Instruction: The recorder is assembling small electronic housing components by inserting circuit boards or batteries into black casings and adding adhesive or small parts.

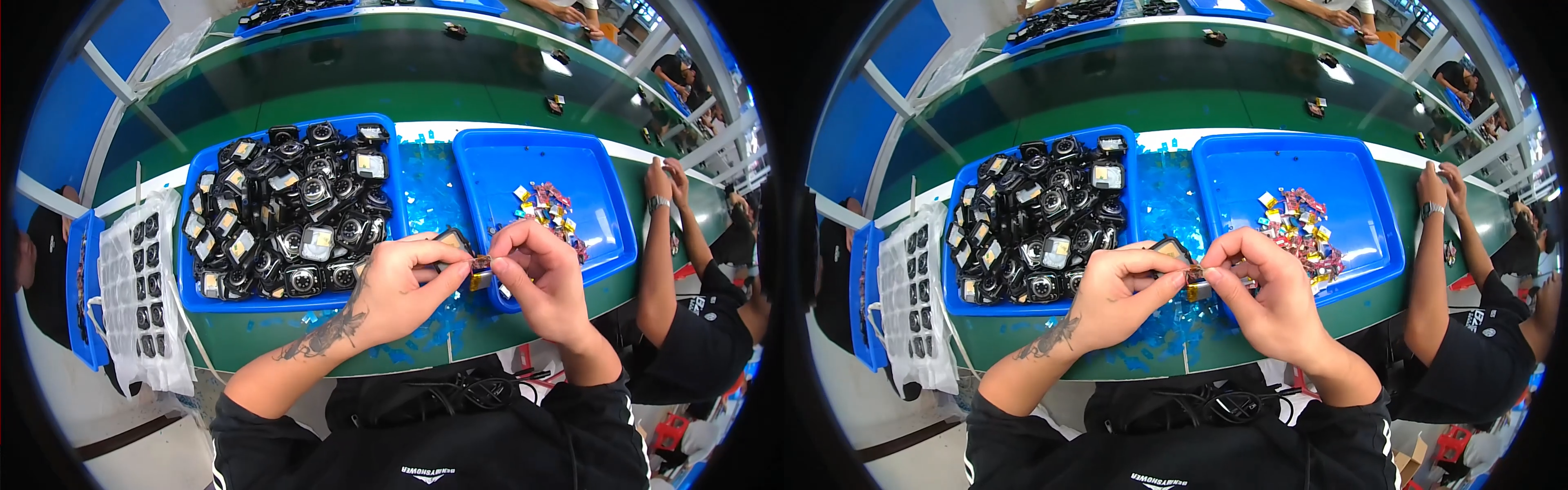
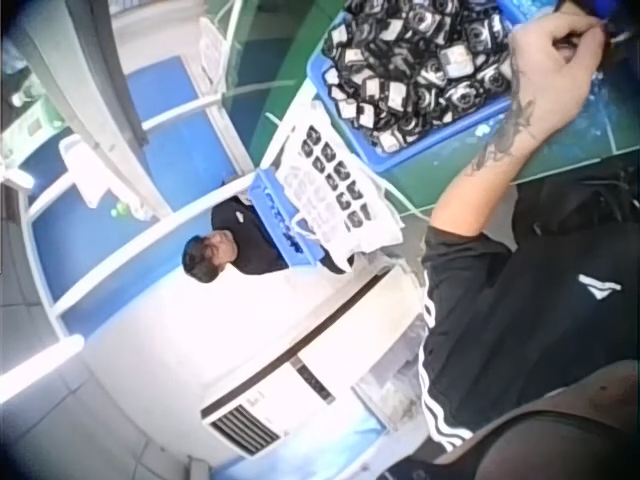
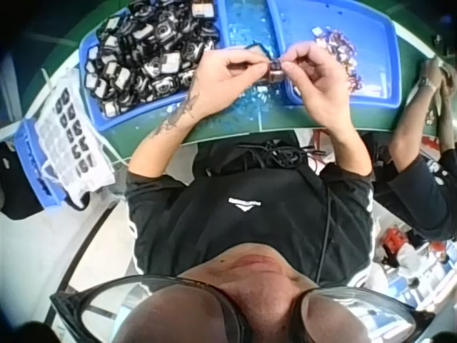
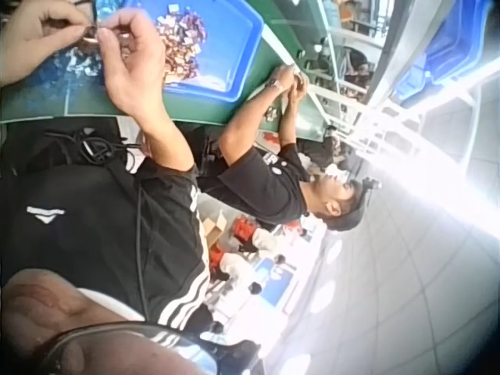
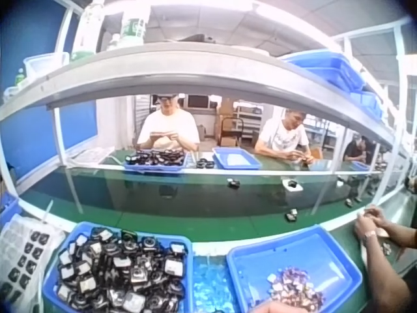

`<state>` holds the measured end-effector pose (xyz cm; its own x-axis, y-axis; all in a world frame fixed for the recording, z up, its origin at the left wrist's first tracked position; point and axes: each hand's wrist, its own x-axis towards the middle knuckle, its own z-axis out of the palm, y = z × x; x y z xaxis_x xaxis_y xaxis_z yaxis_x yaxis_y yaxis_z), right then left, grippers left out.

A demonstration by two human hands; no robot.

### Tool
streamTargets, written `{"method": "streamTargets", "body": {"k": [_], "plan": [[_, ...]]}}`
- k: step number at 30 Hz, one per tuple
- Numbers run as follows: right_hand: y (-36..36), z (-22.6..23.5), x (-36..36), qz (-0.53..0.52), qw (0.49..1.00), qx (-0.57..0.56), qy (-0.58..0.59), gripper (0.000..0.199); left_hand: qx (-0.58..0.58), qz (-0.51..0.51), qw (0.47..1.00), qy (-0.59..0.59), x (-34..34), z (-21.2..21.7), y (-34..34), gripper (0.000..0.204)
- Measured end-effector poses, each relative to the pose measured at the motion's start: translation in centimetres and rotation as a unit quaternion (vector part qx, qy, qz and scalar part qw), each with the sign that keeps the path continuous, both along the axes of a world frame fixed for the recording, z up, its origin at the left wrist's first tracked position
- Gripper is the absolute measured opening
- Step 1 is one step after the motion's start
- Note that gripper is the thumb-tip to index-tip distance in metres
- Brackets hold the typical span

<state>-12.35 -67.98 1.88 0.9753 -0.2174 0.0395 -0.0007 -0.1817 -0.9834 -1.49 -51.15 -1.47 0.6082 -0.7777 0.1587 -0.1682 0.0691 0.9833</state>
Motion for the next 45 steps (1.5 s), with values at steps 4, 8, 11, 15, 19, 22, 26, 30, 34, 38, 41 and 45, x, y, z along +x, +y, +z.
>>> {"method": "streamTargets", "body": {"k": [4, 8, 11, 15, 19, 22, 26, 30, 34, 38, 41, 45], "plan": [[0.4, -0.4, 0.8, -0.031, 0.999, -0.036, -0.012, 0.018, -0.018, -0.040, 0.987, 0.158, 0.1, -0.8, -0.1, 0.021], [0.6, -1.3, 1.3, -0.060, 0.995, -0.069, -0.051, 0.023, -0.067, -0.070, 0.976, 0.198, 0.1, 0.2, -0.1, 0.043], [0.7, -1.8, 1.2, -0.073, 0.992, -0.085, -0.059, 0.023, -0.081, -0.069, 0.979, 0.176, -0.1, 0.2, -0.4, 0.042], [0.6, -2.4, 1.4, -0.083, 0.976, -0.175, -0.103, 0.025, -0.074, -0.068, 0.978, 0.183, -0.1, 0.0, -0.3, 0.042], [1.1, -2.1, 1.8, -0.085, 0.973, -0.189, -0.100, 0.028, -0.088, -0.051, 0.980, 0.173, -0.2, 0.3, -0.3, 0.045], [1.4, -1.5, 2.4, -0.087, 0.976, -0.179, -0.092, 0.031, -0.098, -0.036, 0.971, 0.213, -0.4, -0.2, -0.3, 0.046], [1.2, -0.5, 3.4, -0.040, 0.974, -0.214, -0.059, 0.036, -0.123, 0.000, 0.954, 0.272, -0.5, -0.2, -0.6, 0.047], [0.7, 0.8, 4.2, 0.017, 0.982, -0.187, -0.025, 0.039, -0.161, 0.017, 0.952, 0.259, -0.2, -0.4, -0.5, 0.043], [1.0, 1.4, 5.0, 0.030, 0.981, -0.193, -0.012, 0.041, -0.088, 0.043, 0.979, 0.178, 0.3, -0.1, 0.0, 0.038], [1.3, 1.9, 5.6, 0.040, 0.982, -0.185, 0.000, 0.039, -0.110, 0.052, 0.977, 0.172, 0.5, -0.5, 0.2, 0.041], [1.6, 1.9, 6.2, 0.046, 0.986, -0.161, 0.016, 0.038, -0.109, 0.064, 0.974, 0.189, 0.8, -0.3, 0.4, 0.044], [1.8, 1.9, 6.9, 0.055, 0.986, -0.155, 0.031, 0.037, -0.106, 0.077, 0.977, 0.167, 1.5, -0.8, 0.5, 0.049]]}}
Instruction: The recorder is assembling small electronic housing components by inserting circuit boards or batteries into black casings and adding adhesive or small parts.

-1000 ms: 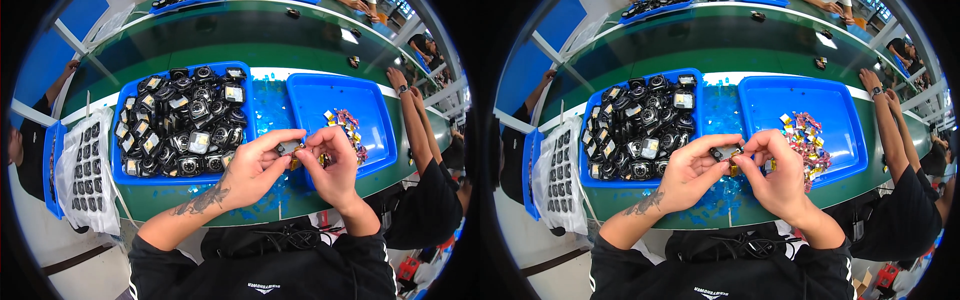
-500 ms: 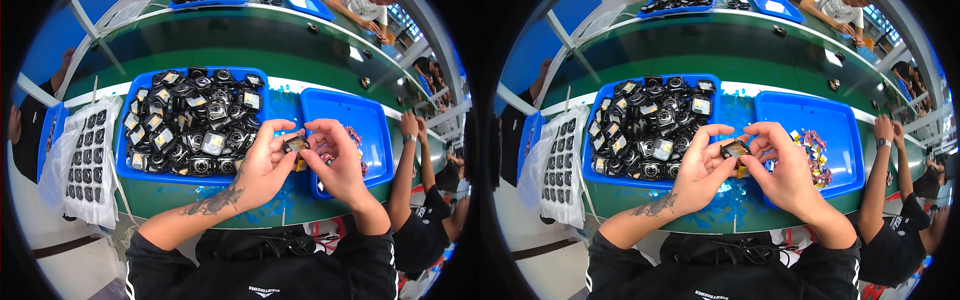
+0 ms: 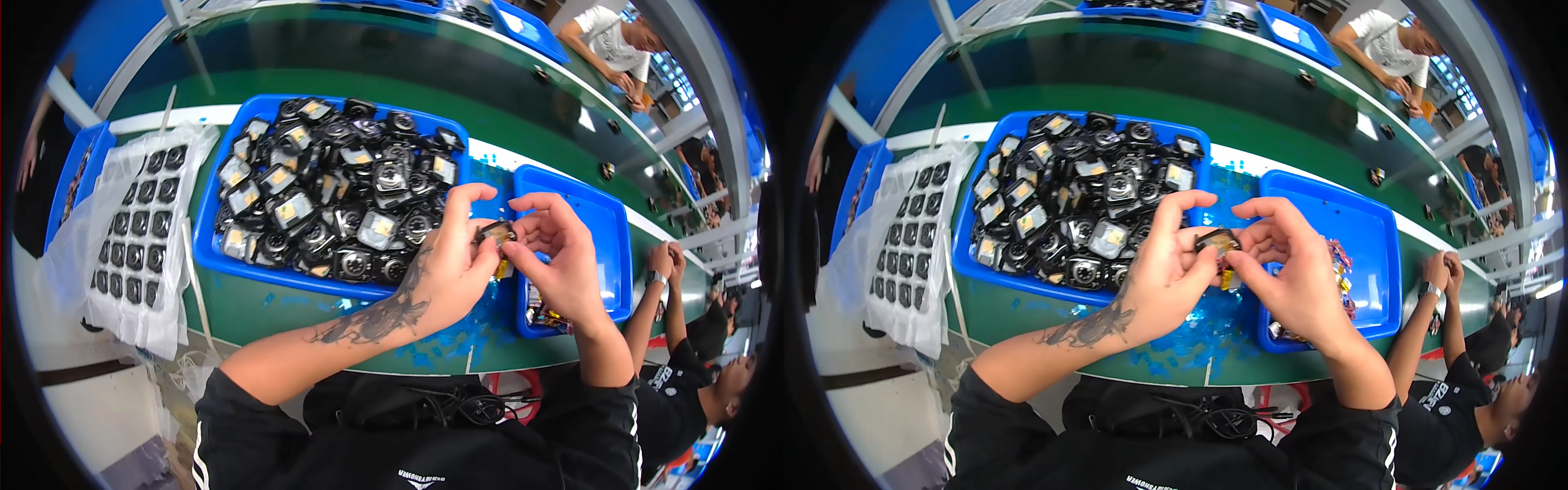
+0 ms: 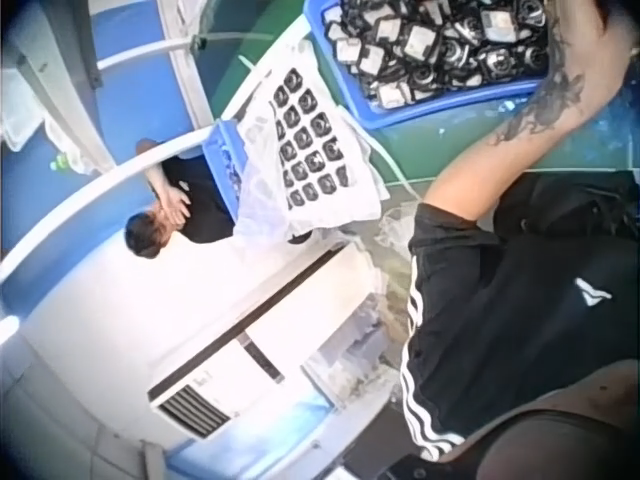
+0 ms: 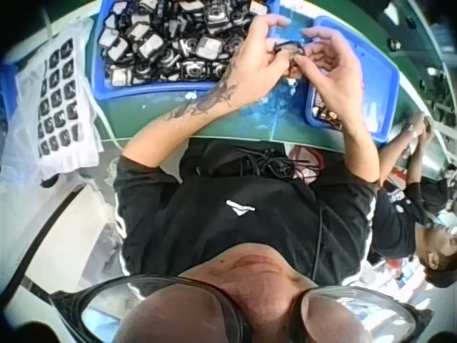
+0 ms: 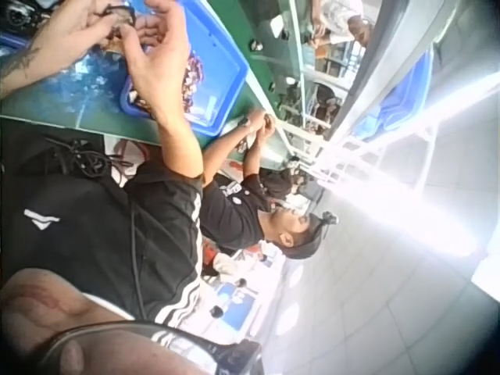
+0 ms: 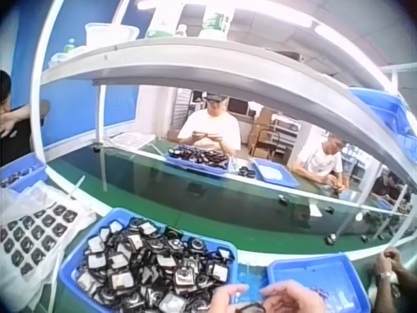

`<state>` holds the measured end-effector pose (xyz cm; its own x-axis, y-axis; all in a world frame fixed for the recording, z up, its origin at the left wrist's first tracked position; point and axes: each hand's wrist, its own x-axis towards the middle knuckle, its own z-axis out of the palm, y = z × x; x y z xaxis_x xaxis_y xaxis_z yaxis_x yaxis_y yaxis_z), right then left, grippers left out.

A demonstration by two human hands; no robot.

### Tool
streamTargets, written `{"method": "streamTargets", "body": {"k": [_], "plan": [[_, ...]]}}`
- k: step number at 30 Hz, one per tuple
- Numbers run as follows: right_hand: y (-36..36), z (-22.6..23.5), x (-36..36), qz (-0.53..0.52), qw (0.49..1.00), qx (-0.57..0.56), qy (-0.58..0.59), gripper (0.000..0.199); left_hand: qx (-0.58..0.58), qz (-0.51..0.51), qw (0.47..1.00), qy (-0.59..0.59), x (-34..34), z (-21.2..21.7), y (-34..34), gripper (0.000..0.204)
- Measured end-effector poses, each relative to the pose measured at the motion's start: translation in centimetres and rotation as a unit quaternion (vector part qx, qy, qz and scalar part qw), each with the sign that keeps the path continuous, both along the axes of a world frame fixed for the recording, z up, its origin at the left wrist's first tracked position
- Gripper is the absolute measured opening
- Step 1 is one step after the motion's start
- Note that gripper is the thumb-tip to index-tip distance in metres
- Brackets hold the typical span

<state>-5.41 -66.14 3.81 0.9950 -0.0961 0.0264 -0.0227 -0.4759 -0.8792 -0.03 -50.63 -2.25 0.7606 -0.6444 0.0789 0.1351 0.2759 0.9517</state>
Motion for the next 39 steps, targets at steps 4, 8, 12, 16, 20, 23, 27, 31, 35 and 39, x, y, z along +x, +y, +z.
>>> {"method": "streamTargets", "body": {"k": [4, 8, 12, 16, 20, 23, 27, 31, 35, 39], "plan": [[-2.2, 0.8, 2.9, 0.016, 0.998, 0.064, 0.022, 0.036, 0.042, 0.110, 0.988, -0.103, -0.2, 0.3, -0.6, 0.072], [-8.7, -0.9, 12.0, -0.067, 0.997, -0.048, 0.006, 0.036, 0.046, 0.200, 0.907, -0.367, -0.7, 0.2, -0.1, 0.065], [-16.6, -6.4, 17.3, -0.161, 0.983, -0.002, 0.083, 0.039, 0.020, 0.159, 0.783, -0.601, -2.5, 0.3, -0.4, 0.062], [-17.4, -7.6, 17.4, -0.182, 0.975, -0.055, 0.114, 0.031, -0.023, 0.132, 0.754, -0.643, -2.4, -0.4, -0.4, 0.062], [-12.3, -4.4, 15.3, -0.172, 0.933, -0.301, -0.096, 0.023, -0.026, 0.131, 0.744, -0.654, -2.9, -0.1, 0.3, 0.054], [-1.9, -1.1, 11.5, 0.124, 0.948, -0.230, -0.183, 0.016, -0.042, 0.116, 0.730, -0.672, -2.7, -0.1, 0.6, 0.042], [4.6, -1.6, 7.3, 0.296, 0.864, -0.333, -0.234, 0.010, -0.109, 0.100, 0.722, -0.676, -3.2, 0.2, -0.3, 0.044], [5.8, -4.5, 7.2, 0.307, 0.833, -0.357, -0.291, 0.013, -0.102, 0.146, 0.700, -0.692, -2.8, 0.1, 0.5, 0.039], [5.6, -4.6, 5.7, 0.278, 0.795, -0.376, -0.386, 0.014, -0.024, 0.236, 0.647, -0.725, -2.1, 1.7, 2.2, 0.053], [3.5, -2.3, 3.6, 0.190, 0.798, -0.332, -0.466, 0.013, 0.056, 0.443, 0.764, -0.466, 1.0, 4.1, 1.1, 0.042]]}}
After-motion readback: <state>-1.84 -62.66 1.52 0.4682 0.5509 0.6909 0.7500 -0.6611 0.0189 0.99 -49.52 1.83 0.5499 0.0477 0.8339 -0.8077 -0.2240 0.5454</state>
